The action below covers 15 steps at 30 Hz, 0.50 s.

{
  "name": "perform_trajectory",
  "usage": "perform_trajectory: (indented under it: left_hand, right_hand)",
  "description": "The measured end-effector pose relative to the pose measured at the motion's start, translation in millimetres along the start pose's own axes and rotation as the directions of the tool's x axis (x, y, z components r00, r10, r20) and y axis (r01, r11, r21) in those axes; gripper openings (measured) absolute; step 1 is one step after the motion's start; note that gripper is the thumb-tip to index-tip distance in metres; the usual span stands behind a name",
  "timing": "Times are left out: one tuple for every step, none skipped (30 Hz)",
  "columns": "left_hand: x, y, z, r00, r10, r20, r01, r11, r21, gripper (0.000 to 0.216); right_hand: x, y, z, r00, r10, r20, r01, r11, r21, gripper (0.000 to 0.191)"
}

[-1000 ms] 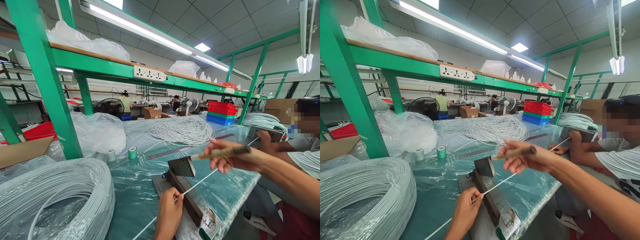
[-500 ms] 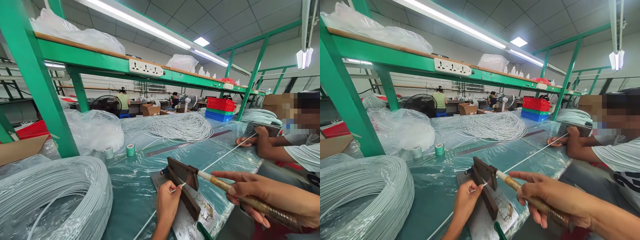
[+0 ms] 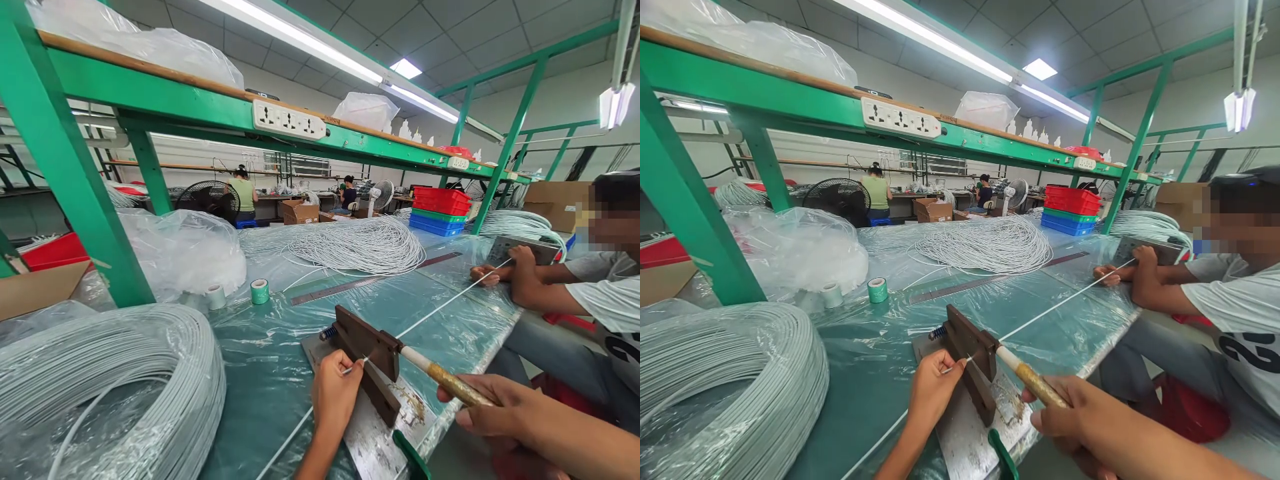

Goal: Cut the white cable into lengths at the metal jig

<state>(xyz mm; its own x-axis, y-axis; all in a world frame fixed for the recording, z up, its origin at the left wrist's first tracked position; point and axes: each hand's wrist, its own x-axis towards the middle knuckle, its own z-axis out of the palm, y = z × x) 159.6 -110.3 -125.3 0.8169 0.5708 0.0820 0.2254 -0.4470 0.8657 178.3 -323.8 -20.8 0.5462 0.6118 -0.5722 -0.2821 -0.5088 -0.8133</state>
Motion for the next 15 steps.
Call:
perform_trajectory:
  left_hand:
    - [0.6,-0.6,0.4,1.0,0.002,-0.001,-0.002,1.0,-0.001,0.028]
    - [1.1,-1.1,0.8,1.0,0.005,0.001,-0.005,1.0,-0.003,0.028]
    - [1.4,-1.6,1.0,1.0,0.009,0.004,-0.009,1.0,-0.004,0.028]
    - [1.4,-1.9,0.9,1.0,0.013,0.009,-0.013,1.0,-0.005,0.028]
    - [1.1,-2.1,0.3,1.0,0.019,0.016,-0.019,1.0,-0.006,0.028]
    - [0.5,-2.0,-0.5,0.999,0.026,0.024,-0.026,1.0,-0.006,0.028]
    - [-0.5,-1.6,-1.8,0.999,0.033,0.032,-0.033,0.999,-0.004,0.028]
    - [-1.6,-0.9,-3.2,0.998,0.04,0.038,-0.04,0.999,0.001,0.028]
    - [-2.8,-0.1,-4.8,0.998,0.045,0.042,-0.045,0.999,0.009,0.028]
    - [-3.8,0.9,-6.2,0.998,0.049,0.042,-0.05,0.999,0.02,0.027]
    - [-4.5,1.7,-7.4,0.998,0.051,0.039,-0.053,0.998,0.03,0.027]
    - [-4.7,2.2,-8.1,0.998,0.055,0.036,-0.056,0.998,0.036,0.027]
    - [-4.3,2.3,-8.4,0.998,0.059,0.036,-0.06,0.998,0.035,0.027]
    - [-3.4,2.0,-8.2,0.997,0.064,0.037,-0.065,0.998,0.025,0.027]
    - [-2.0,1.2,-7.5,0.997,0.069,0.041,-0.069,0.998,0.007,0.027]
  right_hand:
    - [-0.3,1.5,0.1,1.0,-0.001,-0.004,0.001,1.0,-0.004,0.048]
    - [-0.2,2.8,-0.2,1.0,-0.005,-0.003,0.005,1.0,-0.014,0.045]
    - [0.1,3.9,-0.8,1.0,-0.009,0.008,0.009,1.0,-0.025,0.042]
    - [0.9,5.0,-1.8,1.0,-0.015,0.025,0.016,0.999,-0.034,0.04]
    - [1.9,6.0,-3.0,0.999,-0.019,0.047,0.021,0.999,-0.04,0.039]
    - [3.1,6.9,-4.1,0.998,-0.021,0.063,0.023,0.999,-0.042,0.039]
    - [4.3,7.8,-5.1,0.997,-0.026,0.071,0.028,0.999,-0.036,0.039]
    - [5.2,8.5,-5.8,0.997,-0.03,0.071,0.032,0.999,-0.027,0.041]
    - [5.6,8.7,-5.9,0.997,-0.034,0.067,0.035,0.999,-0.016,0.043]
    - [5.6,8.5,-5.4,0.998,-0.036,0.059,0.037,0.999,-0.012,0.045]
    - [4.9,7.7,-4.4,0.998,-0.033,0.052,0.034,0.999,-0.014,0.048]
    - [3.8,6.4,-2.9,0.999,-0.026,0.038,0.027,0.999,-0.019,0.051]
    - [2.2,4.7,-1.0,1.0,-0.015,0.011,0.015,0.999,-0.028,0.054]
    - [0.5,2.8,1.2,1.0,0.0,-0.025,-0.001,0.999,-0.043,0.056]
    - [-1.3,1.3,3.2,0.998,0.017,-0.057,-0.021,0.998,-0.065,0.057]
